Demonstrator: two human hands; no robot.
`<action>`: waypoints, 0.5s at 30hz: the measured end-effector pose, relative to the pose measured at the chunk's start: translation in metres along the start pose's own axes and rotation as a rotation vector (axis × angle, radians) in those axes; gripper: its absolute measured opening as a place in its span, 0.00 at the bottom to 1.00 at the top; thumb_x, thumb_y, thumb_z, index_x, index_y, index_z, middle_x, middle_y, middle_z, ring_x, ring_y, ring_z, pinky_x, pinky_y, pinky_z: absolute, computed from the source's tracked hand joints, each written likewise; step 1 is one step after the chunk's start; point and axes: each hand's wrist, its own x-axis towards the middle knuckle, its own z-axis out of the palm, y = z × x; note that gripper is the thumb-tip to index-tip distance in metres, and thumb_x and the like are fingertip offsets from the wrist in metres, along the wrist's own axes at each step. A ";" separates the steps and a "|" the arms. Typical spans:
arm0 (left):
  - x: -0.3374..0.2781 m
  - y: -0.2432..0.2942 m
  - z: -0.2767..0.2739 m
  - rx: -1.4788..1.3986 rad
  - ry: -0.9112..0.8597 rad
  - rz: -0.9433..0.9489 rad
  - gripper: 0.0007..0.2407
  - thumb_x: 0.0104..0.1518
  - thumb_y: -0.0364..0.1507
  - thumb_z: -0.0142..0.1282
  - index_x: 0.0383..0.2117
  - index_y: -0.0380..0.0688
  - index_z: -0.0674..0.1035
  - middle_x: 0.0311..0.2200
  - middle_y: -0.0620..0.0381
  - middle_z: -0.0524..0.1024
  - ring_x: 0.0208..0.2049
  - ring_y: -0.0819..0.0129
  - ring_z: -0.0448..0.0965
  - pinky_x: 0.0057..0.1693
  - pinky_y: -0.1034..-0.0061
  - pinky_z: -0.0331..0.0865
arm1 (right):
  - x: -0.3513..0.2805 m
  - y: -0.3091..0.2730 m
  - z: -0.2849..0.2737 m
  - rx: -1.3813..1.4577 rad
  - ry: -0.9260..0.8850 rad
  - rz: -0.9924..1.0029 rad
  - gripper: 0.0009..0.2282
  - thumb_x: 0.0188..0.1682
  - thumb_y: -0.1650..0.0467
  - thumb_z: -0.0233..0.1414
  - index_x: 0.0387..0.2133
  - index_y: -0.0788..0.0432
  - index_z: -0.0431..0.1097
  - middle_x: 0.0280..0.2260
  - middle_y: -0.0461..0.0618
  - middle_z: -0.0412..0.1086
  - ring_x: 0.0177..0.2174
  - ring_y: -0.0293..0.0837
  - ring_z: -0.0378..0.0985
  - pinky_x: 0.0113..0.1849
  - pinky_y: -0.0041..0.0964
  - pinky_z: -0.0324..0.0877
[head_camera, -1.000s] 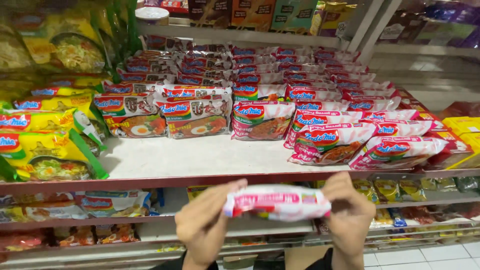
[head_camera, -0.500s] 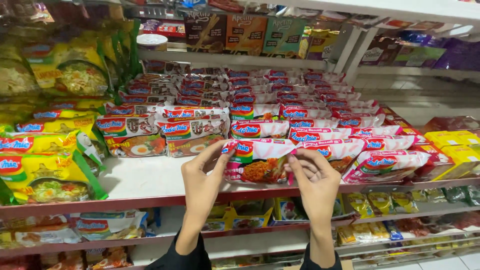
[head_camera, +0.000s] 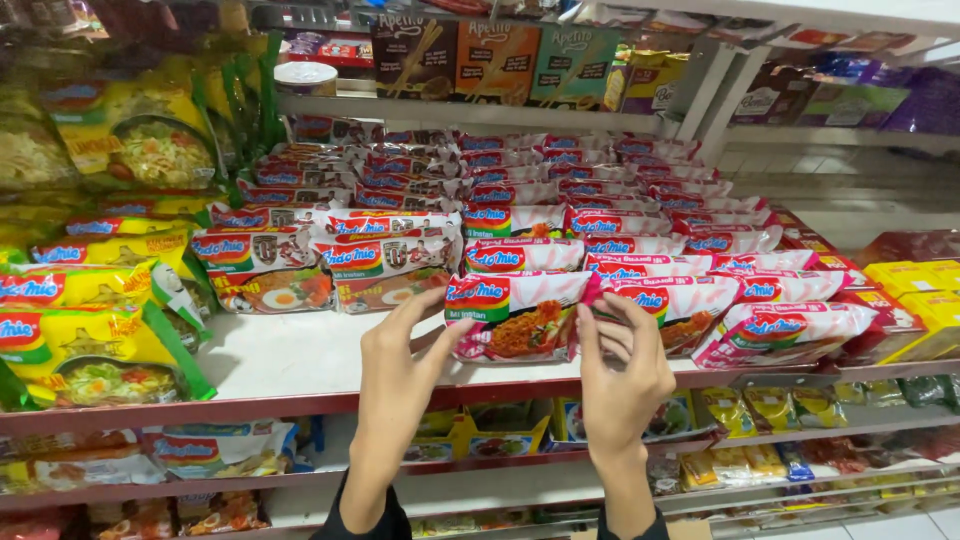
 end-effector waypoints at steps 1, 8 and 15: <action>-0.001 0.007 0.002 -0.001 0.000 0.001 0.16 0.53 0.28 0.66 0.45 0.32 0.81 0.42 0.46 0.84 0.43 0.59 0.86 0.47 0.71 0.77 | -0.001 -0.003 -0.002 -0.001 0.001 -0.001 0.11 0.50 0.76 0.60 0.44 0.69 0.70 0.40 0.55 0.75 0.33 0.40 0.82 0.34 0.31 0.78; 0.000 0.011 0.032 0.238 -0.029 0.002 0.22 0.53 0.33 0.65 0.51 0.33 0.74 0.45 0.40 0.78 0.42 0.42 0.80 0.43 0.58 0.73 | 0.006 -0.009 -0.006 -0.205 -0.367 -0.083 0.17 0.43 0.70 0.64 0.43 0.62 0.70 0.41 0.53 0.70 0.37 0.47 0.81 0.38 0.39 0.77; 0.005 0.014 0.054 0.379 -0.011 -0.084 0.21 0.57 0.35 0.60 0.53 0.36 0.71 0.48 0.43 0.75 0.41 0.40 0.79 0.40 0.53 0.72 | 0.010 -0.010 -0.006 -0.241 -0.458 -0.001 0.17 0.46 0.74 0.57 0.50 0.60 0.66 0.47 0.57 0.69 0.39 0.59 0.79 0.38 0.49 0.74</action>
